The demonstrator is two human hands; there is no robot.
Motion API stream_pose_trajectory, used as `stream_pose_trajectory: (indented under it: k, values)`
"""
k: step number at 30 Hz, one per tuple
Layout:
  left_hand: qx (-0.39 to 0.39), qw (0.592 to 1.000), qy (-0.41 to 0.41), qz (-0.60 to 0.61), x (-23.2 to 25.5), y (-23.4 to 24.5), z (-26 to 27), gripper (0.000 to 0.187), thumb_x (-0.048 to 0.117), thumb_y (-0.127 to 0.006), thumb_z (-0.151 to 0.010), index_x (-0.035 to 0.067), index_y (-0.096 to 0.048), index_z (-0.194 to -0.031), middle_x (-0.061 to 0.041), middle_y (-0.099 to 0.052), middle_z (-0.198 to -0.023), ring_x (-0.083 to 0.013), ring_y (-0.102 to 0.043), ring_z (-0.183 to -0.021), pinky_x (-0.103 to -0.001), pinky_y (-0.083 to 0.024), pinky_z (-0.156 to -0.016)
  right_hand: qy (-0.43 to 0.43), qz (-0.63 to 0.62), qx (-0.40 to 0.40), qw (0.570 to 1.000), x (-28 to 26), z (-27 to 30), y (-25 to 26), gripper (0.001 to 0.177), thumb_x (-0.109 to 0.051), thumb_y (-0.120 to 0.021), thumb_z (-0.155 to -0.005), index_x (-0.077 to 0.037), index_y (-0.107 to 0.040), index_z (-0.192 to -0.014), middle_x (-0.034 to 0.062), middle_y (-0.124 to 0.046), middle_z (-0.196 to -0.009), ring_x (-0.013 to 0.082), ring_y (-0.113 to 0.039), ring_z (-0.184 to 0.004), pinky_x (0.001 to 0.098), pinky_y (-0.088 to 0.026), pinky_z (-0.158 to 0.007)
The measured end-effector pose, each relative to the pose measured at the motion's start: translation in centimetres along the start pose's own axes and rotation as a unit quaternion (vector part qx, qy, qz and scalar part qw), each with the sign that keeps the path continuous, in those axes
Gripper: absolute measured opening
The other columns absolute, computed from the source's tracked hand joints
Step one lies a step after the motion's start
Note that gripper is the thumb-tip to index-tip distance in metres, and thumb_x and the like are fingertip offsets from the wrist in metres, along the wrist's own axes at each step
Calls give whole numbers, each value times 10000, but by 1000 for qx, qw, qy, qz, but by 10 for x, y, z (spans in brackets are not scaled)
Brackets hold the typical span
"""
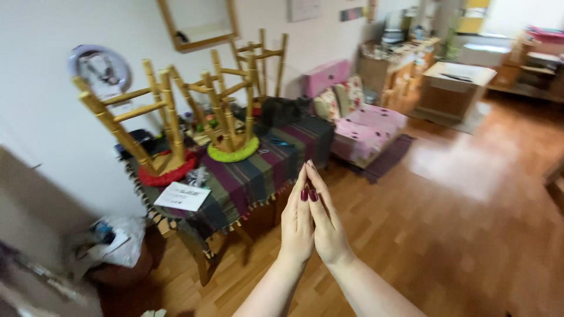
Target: Storing a vacuum cleaner hose and an umbrella into a closet and placing a cushion on a stool.
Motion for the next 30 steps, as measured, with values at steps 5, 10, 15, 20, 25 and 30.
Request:
stream_pose_trajectory:
  k: [5,10,15,20,25,30]
  values:
    - [68,996,47,-16,-54,65,-29,457,148,-420,-1095,-32,-473,-1513,-172,-545,-1551,-255,-515,-1435,-344,-393,-1174,-3,-5,-32,999,63,-40,-38,520,-242,-380,-1117,-8,-364,-1581,130,-324,-1694,245,-278,-1579,370,-203,-1278]
    - [122,989,40,-77,-105,151,-58,465,67,-431,-1049,-32,-478,-1501,-167,-574,-1505,-230,-547,-1391,-324,-417,-1147,-19,-42,-87,995,133,-87,-103,510,-214,-419,-1093,-1,-386,-1555,133,-332,-1682,251,-286,-1569,375,-214,-1263]
    - [155,976,62,-141,-153,255,-108,465,73,-435,-1040,-5,-490,-1494,-159,-612,-1458,-218,-590,-1331,-312,-444,-1105,-16,-90,-121,988,208,-145,-186,517,-210,-455,-1079,3,-400,-1547,145,-353,-1673,253,-308,-1562,376,-224,-1254]
    - [196,966,58,-160,-219,378,-154,471,58,-456,-1031,1,-463,-1499,-162,-574,-1489,-221,-540,-1390,-329,-419,-1136,-88,-127,-142,978,287,-207,-272,548,-181,-538,-1030,-5,-419,-1534,133,-423,-1630,232,-398,-1507,372,-293,-1217]
    - [264,934,48,-236,-254,483,-179,463,43,-495,-1022,-7,-480,-1482,-176,-580,-1488,-252,-549,-1392,-337,-408,-1144,-113,-222,-156,956,376,-246,-332,610,-65,-564,-977,14,-357,-1545,134,-354,-1647,229,-322,-1530,380,-245,-1240]
    - [319,881,99,-335,-274,551,-187,486,64,-526,-1005,8,-471,-1484,-174,-575,-1481,-269,-552,-1382,-330,-411,-1133,-145,-173,-161,961,479,-276,-371,643,-27,-578,-944,6,-349,-1544,151,-369,-1638,230,-332,-1526,382,-261,-1231]
Point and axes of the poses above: each hand's wrist, its own z-axis away from the middle knuckle, its own y-axis out of the back of the hand, x = y × z, the point moved 8 cm from there along -z, towards the middle knuckle
